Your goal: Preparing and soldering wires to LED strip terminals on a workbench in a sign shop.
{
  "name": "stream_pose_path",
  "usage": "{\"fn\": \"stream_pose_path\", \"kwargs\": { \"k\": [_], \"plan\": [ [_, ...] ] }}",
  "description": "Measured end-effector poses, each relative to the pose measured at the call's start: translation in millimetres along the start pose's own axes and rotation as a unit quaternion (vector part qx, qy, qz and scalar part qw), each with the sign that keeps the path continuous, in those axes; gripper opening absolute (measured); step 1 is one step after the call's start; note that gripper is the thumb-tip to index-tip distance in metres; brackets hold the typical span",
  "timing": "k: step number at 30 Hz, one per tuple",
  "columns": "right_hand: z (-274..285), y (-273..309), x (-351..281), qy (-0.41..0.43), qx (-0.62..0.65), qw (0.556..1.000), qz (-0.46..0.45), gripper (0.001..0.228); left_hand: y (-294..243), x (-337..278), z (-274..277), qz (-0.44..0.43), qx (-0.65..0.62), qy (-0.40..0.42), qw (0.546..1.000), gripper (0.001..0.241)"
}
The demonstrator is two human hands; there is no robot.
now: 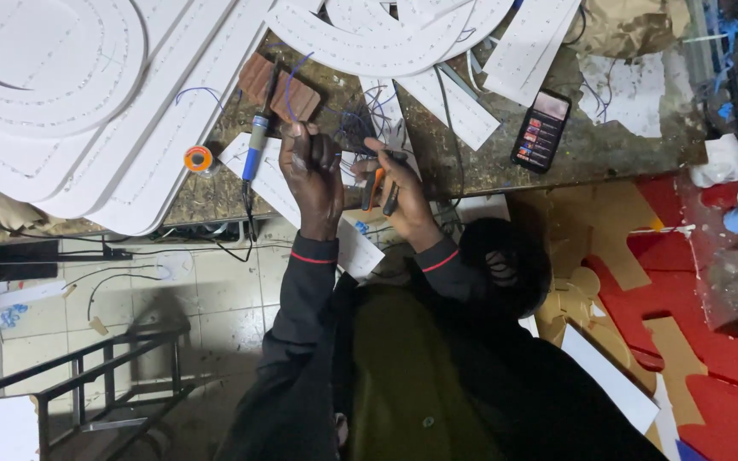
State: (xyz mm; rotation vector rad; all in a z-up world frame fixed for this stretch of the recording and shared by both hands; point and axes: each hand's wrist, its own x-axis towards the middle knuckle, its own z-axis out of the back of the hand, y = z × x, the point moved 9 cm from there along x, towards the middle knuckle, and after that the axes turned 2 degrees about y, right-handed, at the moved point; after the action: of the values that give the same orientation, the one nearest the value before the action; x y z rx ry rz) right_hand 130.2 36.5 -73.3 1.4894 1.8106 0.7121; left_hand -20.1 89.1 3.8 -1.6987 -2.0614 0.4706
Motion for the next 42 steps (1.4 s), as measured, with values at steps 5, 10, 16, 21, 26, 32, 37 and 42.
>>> {"fn": "stream_pose_path", "kwargs": {
  "k": [5,10,16,21,26,32,37,42],
  "plan": [
    [-3,23,8,0.065,-0.133,0.987,0.067,0.070,4,7,11,-0.005,0.088,0.022,0.996,0.028],
    [-13,41,1,0.131,-0.251,0.952,0.114,0.067,9,7,17,0.003,0.165,0.036,0.986,0.029],
    [-24,53,12,0.157,-0.303,0.931,0.128,0.070,11,-1,8,0.015,0.217,0.050,0.975,0.029],
    [-31,57,25,0.123,-0.288,0.941,0.130,0.068,14,3,24,0.038,0.348,0.089,0.933,0.036],
    [-35,62,32,0.131,-0.274,0.941,0.148,0.056,-1,-4,6,0.060,0.353,0.101,0.928,0.034],
    [-41,77,25,0.123,-0.287,0.937,0.158,0.037,8,-9,2,0.076,0.357,0.105,0.925,0.033],
    [-31,98,22,0.109,-0.343,0.919,0.159,0.026,-4,-4,-14,0.044,0.405,0.131,0.904,0.033],
    [9,93,23,0.046,-0.399,0.903,0.153,0.034,-51,-25,-46,-0.208,0.600,0.102,0.766,0.016]
  ]
}}
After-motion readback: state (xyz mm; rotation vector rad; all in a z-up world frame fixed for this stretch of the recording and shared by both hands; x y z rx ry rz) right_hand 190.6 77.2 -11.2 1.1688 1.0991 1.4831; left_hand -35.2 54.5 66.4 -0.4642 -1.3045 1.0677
